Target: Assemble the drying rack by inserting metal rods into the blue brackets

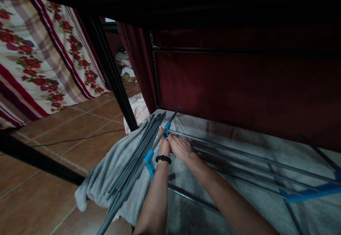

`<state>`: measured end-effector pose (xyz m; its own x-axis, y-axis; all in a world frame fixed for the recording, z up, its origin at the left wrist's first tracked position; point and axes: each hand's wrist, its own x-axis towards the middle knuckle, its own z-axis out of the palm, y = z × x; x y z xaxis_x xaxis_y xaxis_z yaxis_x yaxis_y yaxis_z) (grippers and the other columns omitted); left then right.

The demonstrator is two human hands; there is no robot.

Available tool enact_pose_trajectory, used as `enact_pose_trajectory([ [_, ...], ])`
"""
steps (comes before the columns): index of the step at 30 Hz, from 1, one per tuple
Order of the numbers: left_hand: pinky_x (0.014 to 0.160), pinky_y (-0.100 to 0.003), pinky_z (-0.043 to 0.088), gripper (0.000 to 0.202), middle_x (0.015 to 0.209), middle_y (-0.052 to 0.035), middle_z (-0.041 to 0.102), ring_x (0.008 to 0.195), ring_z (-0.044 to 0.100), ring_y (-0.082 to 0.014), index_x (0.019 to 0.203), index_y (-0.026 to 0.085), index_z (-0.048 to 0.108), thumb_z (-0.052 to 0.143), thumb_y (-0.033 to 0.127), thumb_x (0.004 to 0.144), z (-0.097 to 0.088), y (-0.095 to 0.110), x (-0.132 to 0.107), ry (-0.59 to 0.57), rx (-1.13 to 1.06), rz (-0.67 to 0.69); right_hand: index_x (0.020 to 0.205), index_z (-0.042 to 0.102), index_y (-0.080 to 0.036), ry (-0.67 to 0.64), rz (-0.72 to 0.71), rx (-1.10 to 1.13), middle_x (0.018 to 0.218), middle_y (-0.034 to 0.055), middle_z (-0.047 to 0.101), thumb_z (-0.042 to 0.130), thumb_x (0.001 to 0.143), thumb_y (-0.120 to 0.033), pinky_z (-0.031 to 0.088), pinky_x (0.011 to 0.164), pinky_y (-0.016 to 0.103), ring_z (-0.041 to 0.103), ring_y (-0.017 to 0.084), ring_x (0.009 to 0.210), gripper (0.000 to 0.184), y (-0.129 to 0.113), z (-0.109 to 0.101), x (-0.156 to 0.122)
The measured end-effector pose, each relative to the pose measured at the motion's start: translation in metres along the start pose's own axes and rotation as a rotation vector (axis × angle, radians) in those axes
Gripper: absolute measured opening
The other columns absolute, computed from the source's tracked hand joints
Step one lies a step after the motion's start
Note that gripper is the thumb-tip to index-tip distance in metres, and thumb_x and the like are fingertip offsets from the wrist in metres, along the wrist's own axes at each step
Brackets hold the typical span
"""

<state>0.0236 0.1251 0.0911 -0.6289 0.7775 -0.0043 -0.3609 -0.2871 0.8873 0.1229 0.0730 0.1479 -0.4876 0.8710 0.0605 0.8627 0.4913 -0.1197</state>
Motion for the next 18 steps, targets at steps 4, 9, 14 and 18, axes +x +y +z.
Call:
enact_pose_trajectory([
  [4,0.059,-0.028,0.045,0.047,0.058,0.0044,0.045,0.056,0.046,-0.014,0.069,0.024,0.051,0.056,0.062,0.097,-0.003,-0.001,0.004,-0.015,-0.018,-0.034,0.148,0.052,-0.03,-0.058,-0.079,0.057,0.125,0.0081,0.075,0.026,0.109,-0.025,0.053,0.093,0.035,0.073,0.022,0.11,0.047,0.011,0.002,-0.005],
  [9,0.059,-0.029,0.045,0.05,0.059,0.0027,0.045,0.057,0.047,-0.0151,0.064,0.025,0.049,0.053,0.061,0.1,-0.002,-0.007,-0.001,-0.023,0.018,-0.034,0.152,0.045,-0.021,-0.072,0.031,0.107,0.117,0.0137,0.077,0.037,0.108,-0.033,0.054,0.092,0.038,0.074,0.027,0.107,0.046,0.014,0.004,-0.01],
  [14,0.07,-0.029,0.051,0.048,0.065,0.0012,0.053,0.067,0.058,-0.0169,0.068,0.024,0.056,0.055,0.061,0.098,-0.005,-0.012,-0.006,0.021,-0.037,-0.057,0.144,0.054,-0.021,-0.03,-0.001,0.192,0.133,0.0137,0.071,0.035,0.109,-0.031,0.051,0.099,0.034,0.069,0.024,0.121,0.042,0.019,0.0,-0.005],
  [18,0.081,-0.028,0.053,0.034,0.077,-0.0015,0.064,0.081,0.064,-0.0174,0.075,0.022,0.063,0.057,0.045,0.1,-0.014,-0.017,-0.011,0.01,-0.023,-0.04,0.142,0.058,-0.019,-0.045,-0.002,0.248,0.138,0.0126,0.069,0.039,0.108,-0.028,0.049,0.102,0.031,0.066,0.022,0.127,0.041,0.024,0.002,-0.002],
])
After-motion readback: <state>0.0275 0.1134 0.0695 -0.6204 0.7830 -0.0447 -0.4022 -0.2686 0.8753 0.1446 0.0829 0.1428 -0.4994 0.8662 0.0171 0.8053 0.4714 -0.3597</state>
